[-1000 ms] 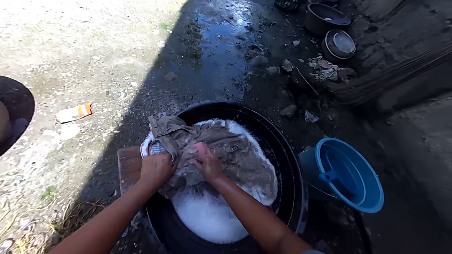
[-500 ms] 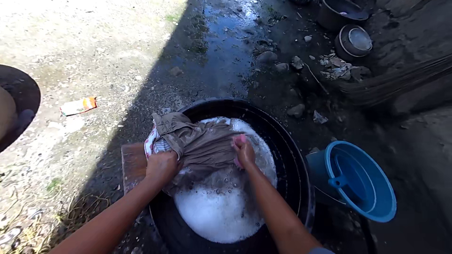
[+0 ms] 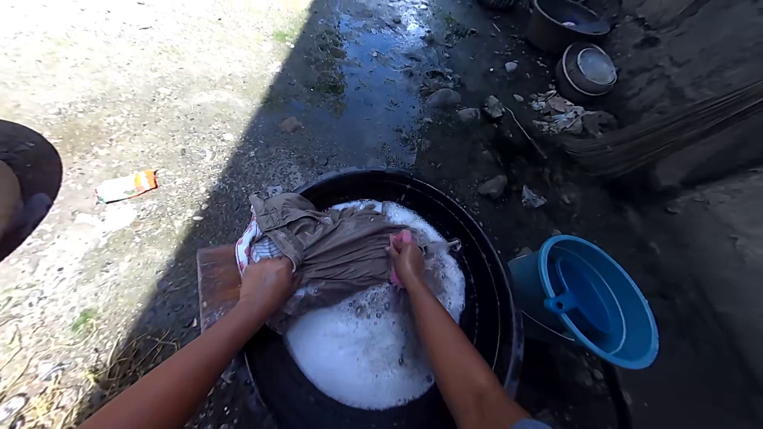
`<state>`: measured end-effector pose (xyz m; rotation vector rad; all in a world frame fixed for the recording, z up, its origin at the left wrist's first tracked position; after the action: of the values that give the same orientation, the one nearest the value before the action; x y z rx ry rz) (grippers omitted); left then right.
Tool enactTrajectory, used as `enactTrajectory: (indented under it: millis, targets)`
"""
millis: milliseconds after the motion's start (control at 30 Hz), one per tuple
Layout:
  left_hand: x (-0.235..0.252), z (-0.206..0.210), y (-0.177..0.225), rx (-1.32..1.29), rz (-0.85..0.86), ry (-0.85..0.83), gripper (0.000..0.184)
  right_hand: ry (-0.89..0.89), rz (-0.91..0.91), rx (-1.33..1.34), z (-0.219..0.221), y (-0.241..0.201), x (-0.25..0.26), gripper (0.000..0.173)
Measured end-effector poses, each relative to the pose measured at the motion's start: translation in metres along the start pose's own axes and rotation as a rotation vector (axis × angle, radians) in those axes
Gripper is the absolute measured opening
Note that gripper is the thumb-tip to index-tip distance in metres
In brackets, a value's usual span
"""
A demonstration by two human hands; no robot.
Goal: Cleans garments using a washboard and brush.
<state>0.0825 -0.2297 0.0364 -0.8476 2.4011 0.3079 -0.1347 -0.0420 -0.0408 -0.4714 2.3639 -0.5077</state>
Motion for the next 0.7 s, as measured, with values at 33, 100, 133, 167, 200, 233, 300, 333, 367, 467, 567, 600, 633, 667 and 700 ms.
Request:
enactTrajectory:
  millis: [33, 100, 133, 167, 200, 233, 300, 333, 367, 467, 567, 600, 633, 667, 700]
  targets:
    - [0.000, 0.000, 0.000, 0.001, -0.002, -0.003, 0.050, -0.038, -0.090, 0.015, 0.014, -0.032, -0.018, 0.041]
    - [0.001, 0.000, 0.001, -0.002, -0.002, -0.003, 0.049, -0.155, -0.312, 0.016, 0.051, -0.097, -0.061, 0.040]
    - [0.001, 0.001, 0.001, -0.001, -0.002, -0.003, 0.049, -0.209, -0.381, 0.009, 0.063, -0.114, -0.076, 0.042]
    - [0.001, 0.001, 0.001, -0.002, -0.002, -0.003, 0.050, -0.213, -0.396, 0.011, 0.063, -0.114, -0.076, 0.042]
    - [0.001, 0.001, 0.000, 0.001, -0.002, 0.000, 0.050, -0.178, -0.357, 0.025, 0.055, -0.099, -0.063, 0.042]
    - [0.001, 0.000, 0.000, 0.002, -0.003, 0.005, 0.050, -0.125, -0.283, 0.048, 0.041, -0.072, -0.043, 0.042]
    - [0.001, -0.002, 0.002, -0.003, -0.005, 0.013, 0.053, 0.012, -0.136, 0.172, 0.012, -0.009, -0.005, 0.043]
    - [0.002, -0.003, 0.003, -0.017, -0.012, -0.001, 0.055, 0.074, -0.091, 0.306, 0.003, 0.017, 0.006, 0.044]
    - [0.002, -0.004, 0.004, -0.050, -0.018, -0.022, 0.057, 0.123, -0.061, 0.464, -0.001, 0.034, 0.011, 0.044]
    - [0.005, -0.013, 0.007, -0.421, 0.020, 0.006, 0.055, 0.164, 0.012, 0.825, -0.005, 0.048, -0.001, 0.046]
    - [0.002, -0.033, 0.010, -1.211, 0.075, 0.105, 0.037, 0.158, 0.000, 1.087, -0.030, 0.050, -0.024, 0.045]
    - [-0.003, -0.038, 0.009, -1.427, 0.056, 0.113, 0.037, 0.135, -0.063, 1.142, -0.046, 0.054, -0.032, 0.044]
    - [-0.005, -0.042, 0.004, -1.578, 0.026, 0.128, 0.038, 0.072, -0.160, 1.180, -0.062, 0.060, -0.040, 0.042]
    - [-0.006, -0.044, -0.005, -1.660, -0.002, 0.154, 0.041, -0.031, -0.274, 1.200, -0.074, 0.066, -0.051, 0.038]
    - [-0.006, -0.046, -0.014, -1.682, -0.030, 0.189, 0.041, -0.137, -0.363, 1.210, -0.082, 0.073, -0.062, 0.034]
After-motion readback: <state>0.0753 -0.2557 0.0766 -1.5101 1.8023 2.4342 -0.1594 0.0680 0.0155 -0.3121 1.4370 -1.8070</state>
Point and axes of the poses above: each hand's wrist, its own x-axis towards the middle knuckle, its own z-axis out of the palm, y = z × x, the point moved 10 cm from there along x, towards the middle knuckle, and after that the axes turned 6 degrees about -y, right-handed, at the moved point
